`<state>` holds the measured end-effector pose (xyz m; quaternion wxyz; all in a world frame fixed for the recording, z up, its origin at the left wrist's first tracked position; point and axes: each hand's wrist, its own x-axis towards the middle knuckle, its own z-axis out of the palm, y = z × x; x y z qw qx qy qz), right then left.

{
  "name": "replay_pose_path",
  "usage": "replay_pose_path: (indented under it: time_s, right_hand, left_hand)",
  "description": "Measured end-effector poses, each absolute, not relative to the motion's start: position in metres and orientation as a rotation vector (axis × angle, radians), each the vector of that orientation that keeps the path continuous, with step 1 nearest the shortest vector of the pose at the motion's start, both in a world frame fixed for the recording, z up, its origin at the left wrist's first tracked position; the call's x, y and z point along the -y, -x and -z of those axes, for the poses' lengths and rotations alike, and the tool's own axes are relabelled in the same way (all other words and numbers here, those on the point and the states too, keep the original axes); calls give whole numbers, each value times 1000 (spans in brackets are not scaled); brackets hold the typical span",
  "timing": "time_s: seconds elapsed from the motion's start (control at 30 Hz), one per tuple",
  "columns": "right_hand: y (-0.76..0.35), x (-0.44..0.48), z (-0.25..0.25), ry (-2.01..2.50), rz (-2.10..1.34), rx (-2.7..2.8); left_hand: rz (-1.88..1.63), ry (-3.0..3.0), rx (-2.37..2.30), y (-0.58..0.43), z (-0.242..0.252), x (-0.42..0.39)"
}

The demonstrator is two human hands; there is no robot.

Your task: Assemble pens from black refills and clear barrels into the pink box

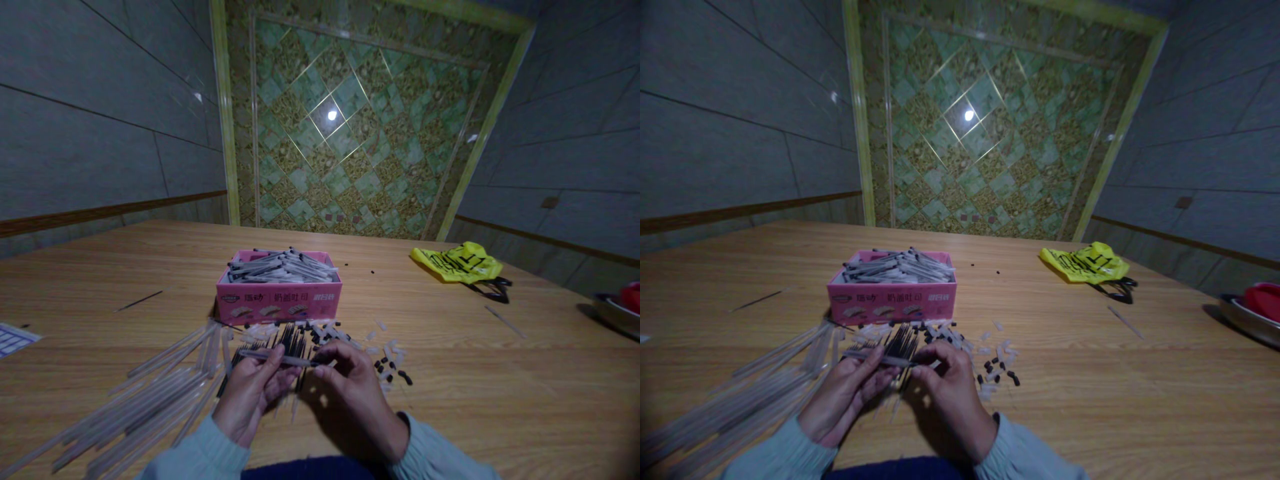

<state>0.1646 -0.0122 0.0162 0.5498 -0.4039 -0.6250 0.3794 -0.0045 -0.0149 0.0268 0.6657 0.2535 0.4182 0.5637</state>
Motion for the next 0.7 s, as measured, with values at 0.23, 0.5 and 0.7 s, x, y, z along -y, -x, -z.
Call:
replay_pose_path:
  time_s: [0.23, 0.5, 0.7]
  right_hand:
    - [-164, 12, -14, 952, -896, 1463]
    - [-166, 13, -17, 961, -809, 1551]
    - [-165, 16, -21, 971, -775, 1576]
  left_hand:
    - [-1303, -630, -967, 5, -22, 16]
    - [-1327, -662, -988, 3, -27, 20]
    - [-1329, -670, -996, 3, -29, 19]
